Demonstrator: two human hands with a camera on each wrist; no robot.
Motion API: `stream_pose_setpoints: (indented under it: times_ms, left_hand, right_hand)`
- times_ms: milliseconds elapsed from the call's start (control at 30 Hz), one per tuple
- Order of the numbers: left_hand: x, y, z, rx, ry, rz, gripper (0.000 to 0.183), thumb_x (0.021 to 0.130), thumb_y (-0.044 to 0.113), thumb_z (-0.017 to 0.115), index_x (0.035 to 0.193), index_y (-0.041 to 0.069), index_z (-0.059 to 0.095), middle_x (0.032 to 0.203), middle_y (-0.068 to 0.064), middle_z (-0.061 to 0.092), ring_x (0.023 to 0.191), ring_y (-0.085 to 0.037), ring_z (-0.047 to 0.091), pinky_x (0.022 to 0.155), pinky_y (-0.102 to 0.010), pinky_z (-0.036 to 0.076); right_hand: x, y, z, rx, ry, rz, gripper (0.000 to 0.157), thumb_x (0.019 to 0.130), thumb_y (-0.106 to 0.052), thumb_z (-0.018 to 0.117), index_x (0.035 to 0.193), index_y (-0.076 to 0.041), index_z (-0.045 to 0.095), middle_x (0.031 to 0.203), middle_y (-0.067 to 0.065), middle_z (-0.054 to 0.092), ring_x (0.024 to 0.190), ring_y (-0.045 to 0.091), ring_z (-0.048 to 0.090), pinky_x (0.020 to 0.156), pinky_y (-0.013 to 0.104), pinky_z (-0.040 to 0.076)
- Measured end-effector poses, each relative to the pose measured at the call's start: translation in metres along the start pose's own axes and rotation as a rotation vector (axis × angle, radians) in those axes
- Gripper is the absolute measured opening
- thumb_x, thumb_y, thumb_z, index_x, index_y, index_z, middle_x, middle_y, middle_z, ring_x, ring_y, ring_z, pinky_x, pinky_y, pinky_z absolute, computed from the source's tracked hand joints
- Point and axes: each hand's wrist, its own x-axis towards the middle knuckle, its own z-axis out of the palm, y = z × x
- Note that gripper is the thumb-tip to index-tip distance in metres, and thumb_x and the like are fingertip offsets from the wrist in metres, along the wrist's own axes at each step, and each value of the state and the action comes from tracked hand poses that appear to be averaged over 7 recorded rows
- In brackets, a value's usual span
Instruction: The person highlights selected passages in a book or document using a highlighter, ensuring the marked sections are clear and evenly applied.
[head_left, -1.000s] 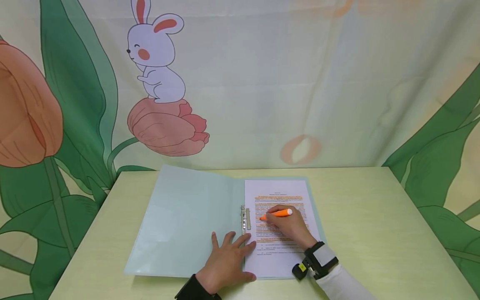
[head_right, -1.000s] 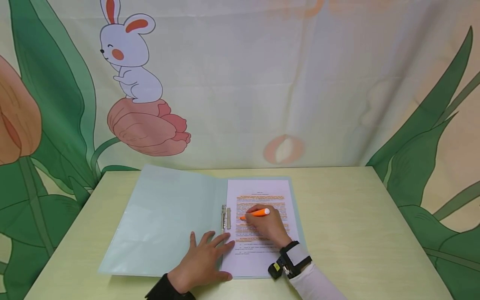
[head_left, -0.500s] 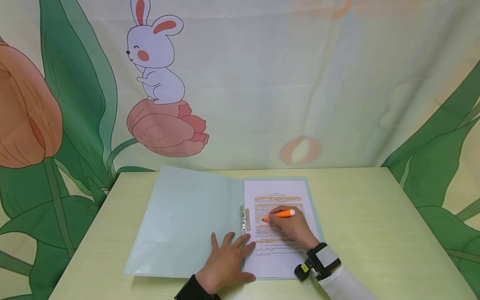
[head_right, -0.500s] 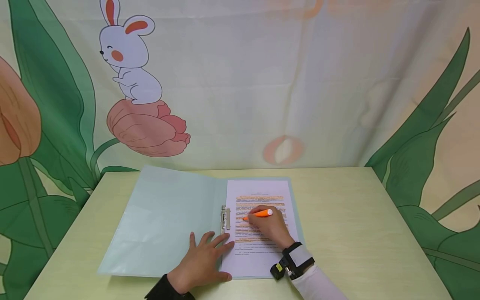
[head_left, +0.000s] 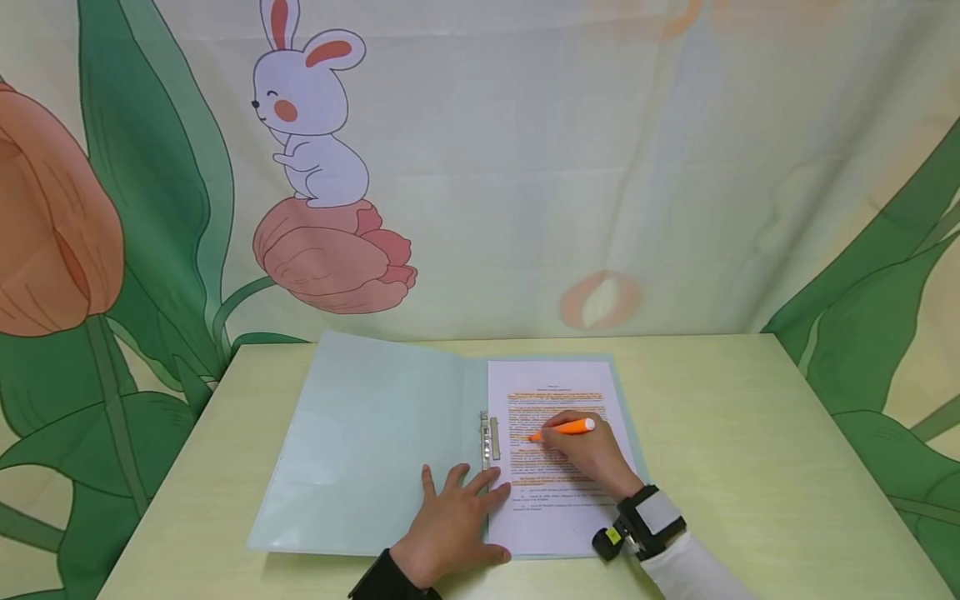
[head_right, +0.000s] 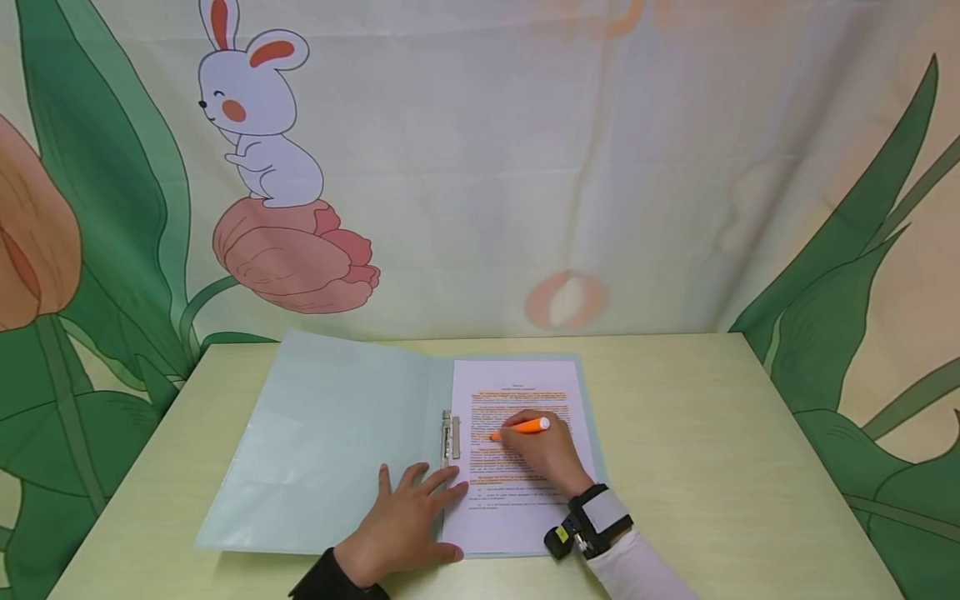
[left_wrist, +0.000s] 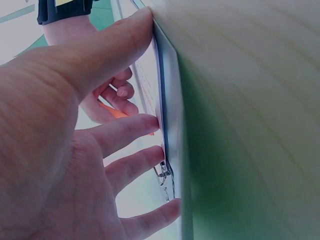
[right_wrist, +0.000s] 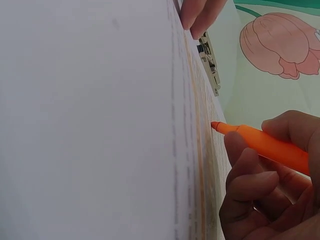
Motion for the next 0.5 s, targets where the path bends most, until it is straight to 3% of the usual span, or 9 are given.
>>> stream_pose_setpoints:
  times_ms: [500]
  left_hand:
    - [0.0003, 0.0001, 0.0002, -0.007, 0.001, -0.002, 0.081, 0.071, 0.063, 0.077, 0.141, 0.03, 0.054, 0.153, 0.003, 0.046, 0.137, -0.039, 0.039, 0.103, -0.081, 0.02]
  right_hand:
    - [-0.0009, 0.0031, -0.0062, -0.012, 0.013, 0.007, 0.013, 0.085, -0.028, 0.072, 0.094, -0.019, 0.076, 0.097, 0.002, 0.073, 0.076, 0.017, 0.061, 0.062, 0.025, 0.048]
